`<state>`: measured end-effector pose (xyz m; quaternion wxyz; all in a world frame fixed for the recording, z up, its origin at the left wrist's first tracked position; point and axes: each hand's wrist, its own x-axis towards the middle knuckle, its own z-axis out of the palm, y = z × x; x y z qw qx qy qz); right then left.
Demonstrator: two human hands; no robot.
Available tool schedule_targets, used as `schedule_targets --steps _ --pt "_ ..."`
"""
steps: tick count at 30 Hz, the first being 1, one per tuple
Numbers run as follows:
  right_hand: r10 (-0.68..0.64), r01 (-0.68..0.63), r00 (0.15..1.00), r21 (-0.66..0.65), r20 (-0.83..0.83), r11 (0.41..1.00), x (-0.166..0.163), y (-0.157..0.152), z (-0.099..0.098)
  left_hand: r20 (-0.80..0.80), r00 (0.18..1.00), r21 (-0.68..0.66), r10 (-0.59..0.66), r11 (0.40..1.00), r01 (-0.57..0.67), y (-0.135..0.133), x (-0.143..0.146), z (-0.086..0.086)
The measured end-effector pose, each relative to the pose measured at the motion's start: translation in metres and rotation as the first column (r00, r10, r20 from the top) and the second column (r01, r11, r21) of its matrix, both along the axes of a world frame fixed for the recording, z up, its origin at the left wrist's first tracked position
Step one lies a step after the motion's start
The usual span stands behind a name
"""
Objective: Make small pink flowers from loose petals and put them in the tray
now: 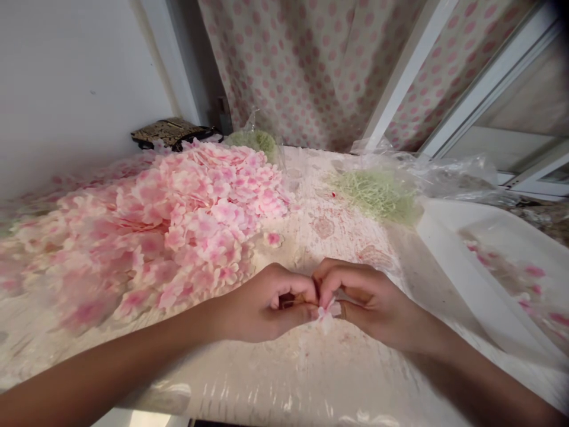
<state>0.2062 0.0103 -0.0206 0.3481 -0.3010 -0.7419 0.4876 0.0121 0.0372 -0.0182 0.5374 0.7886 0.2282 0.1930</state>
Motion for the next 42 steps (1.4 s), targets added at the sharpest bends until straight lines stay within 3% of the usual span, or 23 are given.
schedule_targets --steps 11,13,15,17,19,23,24,25,26,28,29,30,32,34,36,38,40,42 --pt "-0.035 0.037 0.999 0.12 -0.014 0.992 -0.004 -0.003 -0.006 -0.017 1.0 -0.133 -0.008 0.991 0.006 0.001 0.0 0.004" --pt "-0.059 0.059 0.998 0.158 -0.002 0.986 -0.003 -0.002 -0.007 -0.028 1.0 -0.073 0.013 0.997 -0.015 0.001 0.0 0.004" --pt "-0.123 0.125 0.992 0.171 -0.02 0.977 -0.001 0.0 -0.007 -0.037 0.995 0.076 0.093 0.993 -0.09 0.003 0.0 0.004" --pt "-0.206 0.213 0.975 0.086 -0.081 0.973 0.001 0.002 -0.006 0.002 0.98 0.259 0.201 0.946 -0.195 0.005 -0.001 0.005" --pt "-0.274 0.264 0.949 -0.082 -0.158 0.961 0.004 0.005 -0.005 0.085 0.963 0.43 0.254 0.863 -0.266 0.009 -0.003 0.006" --pt "-0.299 0.21 0.917 -0.318 -0.265 0.925 0.005 0.008 -0.006 0.131 0.955 0.707 0.267 0.65 -0.279 0.016 -0.006 0.008" --pt "-0.302 0.201 0.913 -0.344 -0.273 0.917 0.004 0.009 -0.007 0.126 0.952 0.718 0.277 0.637 -0.281 0.017 -0.006 0.008" --pt "-0.31 0.204 0.912 -0.361 -0.268 0.91 0.003 0.01 -0.008 0.136 0.952 0.69 0.275 0.664 -0.29 0.017 -0.006 0.009" --pt "-0.322 0.219 0.914 -0.366 -0.249 0.904 0.003 0.011 -0.009 0.154 0.951 0.615 0.267 0.728 -0.304 0.017 -0.006 0.01" --pt "-0.349 0.288 0.924 -0.317 -0.157 0.904 0.003 0.013 -0.01 0.208 0.941 0.334 0.265 0.885 -0.323 0.017 -0.005 0.012" --pt "-0.377 0.348 0.923 -0.247 -0.081 0.904 0.004 0.014 -0.01 0.25 0.926 0.152 0.284 0.933 -0.327 0.017 -0.004 0.012" --pt "-0.418 0.415 0.909 -0.15 0.014 0.897 0.006 0.016 -0.009 0.292 0.903 -0.031 0.315 0.947 -0.32 0.018 -0.003 0.013" --pt "-0.491 0.49 0.843 0.065 0.217 0.87 0.011 0.018 -0.007 0.358 0.847 -0.336 0.394 0.9 -0.277 0.021 -0.002 0.013" --pt "-0.483 0.439 0.79 0.202 0.377 0.876 0.016 0.019 -0.006 0.38 0.807 -0.507 0.453 0.831 -0.228 0.024 -0.002 0.014" --pt "-0.415 0.332 0.774 0.253 0.479 0.909 0.018 0.019 -0.006 0.335 0.803 -0.553 0.494 0.793 -0.257 0.026 -0.002 0.016" --pt "-0.389 0.264 0.747 0.296 0.54 0.918 0.016 0.018 -0.009 0.271 0.787 -0.495 0.555 0.781 -0.38 0.028 -0.003 0.019" --pt "-0.412 0.244 0.695 0.346 0.589 0.906 0.012 0.017 -0.013 0.209 0.753 -0.363 0.624 0.764 -0.533 0.031 -0.005 0.022" --pt "-0.435 0.224 0.642 0.388 0.631 0.894 0.009 0.016 -0.016 0.141 0.721 -0.142 0.679 0.734 -0.664 0.037 -0.01 0.024"
